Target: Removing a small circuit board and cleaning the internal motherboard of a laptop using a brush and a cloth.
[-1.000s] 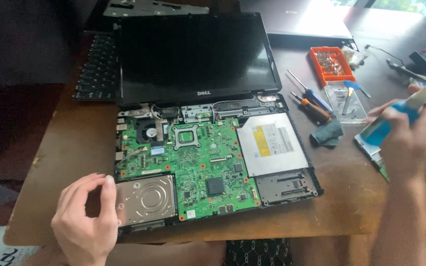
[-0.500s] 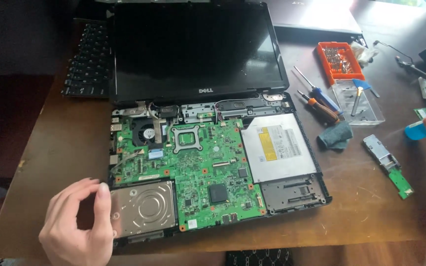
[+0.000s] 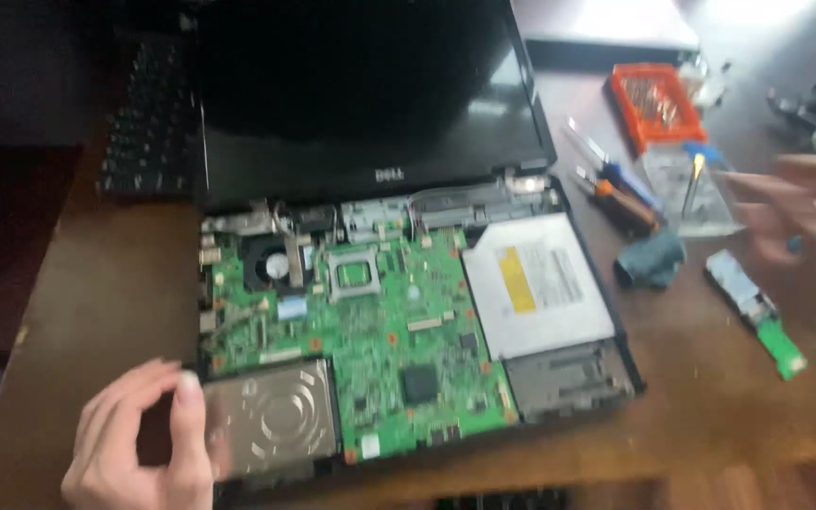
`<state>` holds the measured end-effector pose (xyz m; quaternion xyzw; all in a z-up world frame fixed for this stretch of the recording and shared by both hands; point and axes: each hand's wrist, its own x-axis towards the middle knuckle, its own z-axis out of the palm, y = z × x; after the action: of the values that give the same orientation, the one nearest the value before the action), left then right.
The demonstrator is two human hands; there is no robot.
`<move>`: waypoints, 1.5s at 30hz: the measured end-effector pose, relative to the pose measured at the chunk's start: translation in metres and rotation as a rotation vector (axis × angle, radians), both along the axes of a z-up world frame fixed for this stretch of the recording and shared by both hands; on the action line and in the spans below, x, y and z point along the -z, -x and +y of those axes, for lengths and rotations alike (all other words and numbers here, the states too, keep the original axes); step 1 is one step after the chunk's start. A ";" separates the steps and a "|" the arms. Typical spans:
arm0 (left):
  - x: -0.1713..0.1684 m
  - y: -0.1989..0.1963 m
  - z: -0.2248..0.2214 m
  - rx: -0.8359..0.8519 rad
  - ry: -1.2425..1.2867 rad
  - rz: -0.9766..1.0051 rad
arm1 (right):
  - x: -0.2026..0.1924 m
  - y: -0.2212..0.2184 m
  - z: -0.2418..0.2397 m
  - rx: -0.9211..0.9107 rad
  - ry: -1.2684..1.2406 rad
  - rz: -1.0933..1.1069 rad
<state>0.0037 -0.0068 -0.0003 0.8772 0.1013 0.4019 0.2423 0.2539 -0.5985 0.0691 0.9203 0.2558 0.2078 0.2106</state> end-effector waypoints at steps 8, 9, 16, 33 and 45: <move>-0.011 -0.002 -0.004 0.007 0.051 -0.024 | 0.030 -0.014 0.060 -0.187 0.156 0.032; -0.013 -0.003 -0.003 -0.001 0.052 -0.021 | 0.029 -0.015 0.064 -0.196 0.157 0.034; -0.019 -0.002 -0.005 0.001 0.080 0.010 | 0.036 -0.010 0.059 -0.248 -0.036 -0.001; -0.019 -0.001 0.000 -0.002 0.054 0.065 | 0.022 -0.006 0.097 0.322 -0.223 0.074; -0.012 -0.003 0.005 -0.008 0.039 0.058 | 0.056 -0.027 0.062 0.294 -0.382 -0.018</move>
<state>0.0065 -0.0020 0.0118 0.8833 0.1197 0.3751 0.2547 0.2810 -0.5365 0.0135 0.9689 0.0734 0.2278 0.0632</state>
